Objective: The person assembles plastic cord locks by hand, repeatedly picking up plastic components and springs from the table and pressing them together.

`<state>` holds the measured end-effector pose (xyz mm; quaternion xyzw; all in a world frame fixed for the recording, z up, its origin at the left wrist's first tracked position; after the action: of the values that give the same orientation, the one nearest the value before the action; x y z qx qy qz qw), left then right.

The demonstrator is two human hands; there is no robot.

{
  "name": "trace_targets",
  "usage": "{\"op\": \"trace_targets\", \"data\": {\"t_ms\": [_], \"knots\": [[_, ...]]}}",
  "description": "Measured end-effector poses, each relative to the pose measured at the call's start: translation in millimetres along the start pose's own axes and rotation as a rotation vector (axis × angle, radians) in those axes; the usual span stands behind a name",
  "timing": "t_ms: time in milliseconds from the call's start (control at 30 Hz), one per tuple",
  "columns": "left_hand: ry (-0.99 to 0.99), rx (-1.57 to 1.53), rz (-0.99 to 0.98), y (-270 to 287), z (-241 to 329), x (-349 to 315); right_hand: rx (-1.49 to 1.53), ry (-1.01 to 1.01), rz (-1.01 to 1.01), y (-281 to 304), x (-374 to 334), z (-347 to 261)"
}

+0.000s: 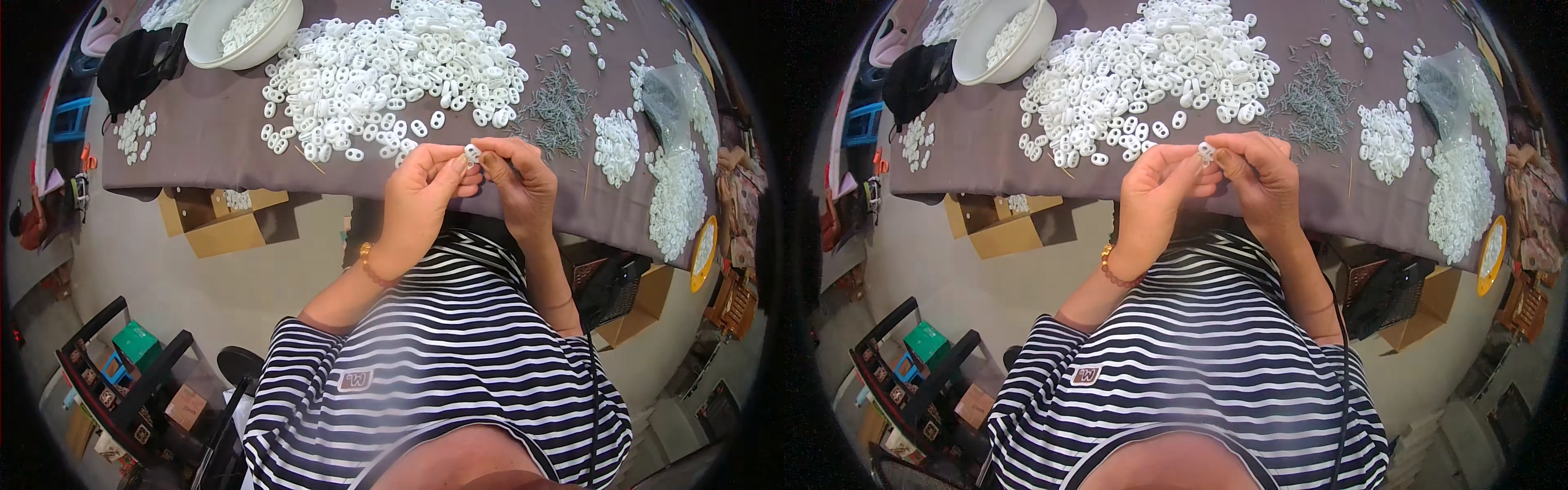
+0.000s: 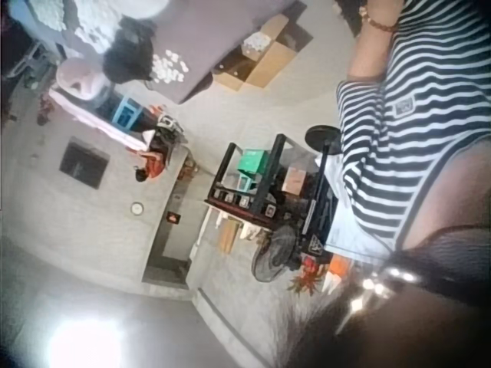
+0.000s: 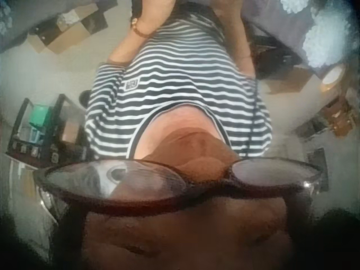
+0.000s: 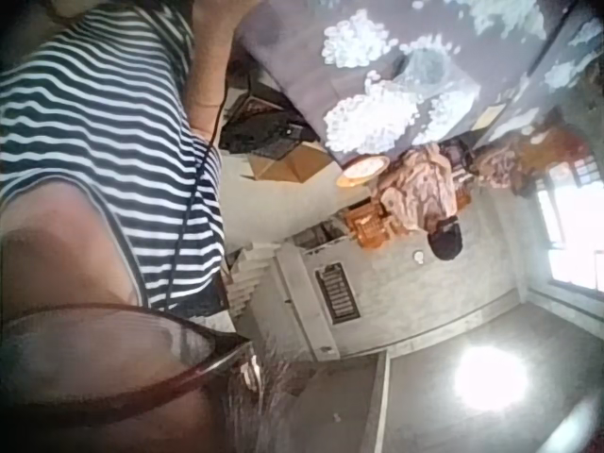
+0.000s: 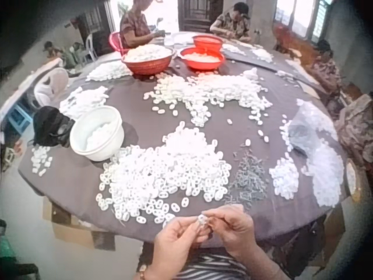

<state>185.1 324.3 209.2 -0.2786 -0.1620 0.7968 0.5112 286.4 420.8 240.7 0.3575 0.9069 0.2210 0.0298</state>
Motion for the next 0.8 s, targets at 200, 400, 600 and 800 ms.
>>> {"op": "trace_targets", "data": {"t_ms": [200, 400, 600, 800], "knots": [[-0.017, -0.048, 0.002, -2, -2, -1, -0.060, 0.038, -0.010, 5, 5, -8], [-0.115, 0.147, 0.020, -3, 2, -2, -0.239, 0.144, -0.071, 4, 7, -21], [-0.048, -0.074, -0.016, -2, 0, 3, -0.231, 0.125, -0.144, 1, 7, -24], [-0.013, -0.084, -0.044, 1, -2, 6, -0.357, 0.203, -0.103, 1, 5, -30]]}}
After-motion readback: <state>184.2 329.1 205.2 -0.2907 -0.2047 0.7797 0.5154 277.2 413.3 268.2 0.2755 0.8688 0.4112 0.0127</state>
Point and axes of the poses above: each hand's wrist, its own x-axis towards the middle knuckle, its own y-axis out of the back of the hand, z = x × y, the point moved 7 cm from there along x, towards the middle knuckle, and after that the axes turned 10 degrees about -z, right-handed, at the moved point
